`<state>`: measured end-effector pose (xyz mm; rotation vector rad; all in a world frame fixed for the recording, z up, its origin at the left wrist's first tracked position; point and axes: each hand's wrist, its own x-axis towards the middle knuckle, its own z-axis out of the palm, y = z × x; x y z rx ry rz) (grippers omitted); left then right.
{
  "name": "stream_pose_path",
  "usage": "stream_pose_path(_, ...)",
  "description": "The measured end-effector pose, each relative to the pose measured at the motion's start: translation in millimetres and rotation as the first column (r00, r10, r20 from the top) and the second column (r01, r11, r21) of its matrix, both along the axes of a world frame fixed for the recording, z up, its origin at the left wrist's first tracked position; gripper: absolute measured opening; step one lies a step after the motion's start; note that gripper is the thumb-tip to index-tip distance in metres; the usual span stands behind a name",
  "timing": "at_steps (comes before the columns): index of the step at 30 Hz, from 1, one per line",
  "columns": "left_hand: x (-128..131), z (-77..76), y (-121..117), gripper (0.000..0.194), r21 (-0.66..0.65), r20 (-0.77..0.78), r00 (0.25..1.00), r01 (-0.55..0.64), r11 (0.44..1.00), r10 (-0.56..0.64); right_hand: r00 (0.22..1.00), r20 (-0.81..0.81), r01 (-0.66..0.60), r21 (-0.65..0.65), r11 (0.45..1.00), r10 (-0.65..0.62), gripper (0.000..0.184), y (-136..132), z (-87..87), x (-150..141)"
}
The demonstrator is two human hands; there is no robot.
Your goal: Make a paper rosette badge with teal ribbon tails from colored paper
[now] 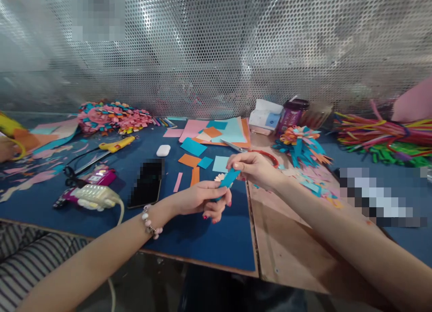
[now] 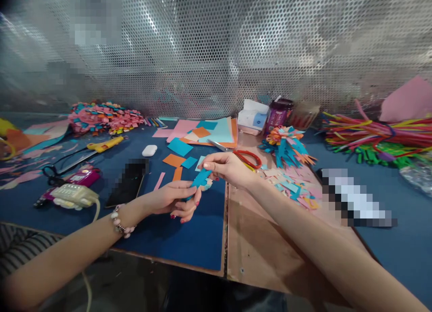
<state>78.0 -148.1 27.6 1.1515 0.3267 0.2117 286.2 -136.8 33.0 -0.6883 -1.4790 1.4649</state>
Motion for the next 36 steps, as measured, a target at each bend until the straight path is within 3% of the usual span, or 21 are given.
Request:
stream_pose_path(8,5,-1.5,-1,0.023,0.038,-0.024,0.998,-0.060,0.997,0.061,0.998,0.019,0.064,-0.078,0.995,-0.062,0.033,4,-0.5,4)
stream_pose_path(16,5,-3.0,1,0.024,0.046,-0.010,0.999,-0.046,0.998,0.047,0.999,-0.002,-0.045,-0.133,0.990,0.045,0.031,6,-10.9,3)
stream_pose_path(22,4,-2.0,0,0.023,0.042,-0.010,0.998,-0.063,0.997,0.063,0.999,-0.028,0.024,-0.154,0.988,-0.029,0.030,2,-7.9,-4)
stream_pose_path(27,6,-4.8,1,0.024,0.045,-0.026,0.994,-0.103,0.994,0.104,1.000,0.016,0.011,-0.238,0.971,-0.007,0.052,4,-10.3,1)
stream_pose_path(32,7,-9.3,3,0.023,0.032,-0.037,0.976,-0.215,0.976,0.216,0.982,0.185,0.049,-0.127,0.991,-0.025,0.044,-2,-12.6,-6)
stream_pose_path(36,7,-10.2,4,0.023,0.022,-0.018,0.971,-0.237,0.971,0.238,0.979,0.199,0.058,-0.116,0.991,-0.034,0.041,-9,-13.6,-17)
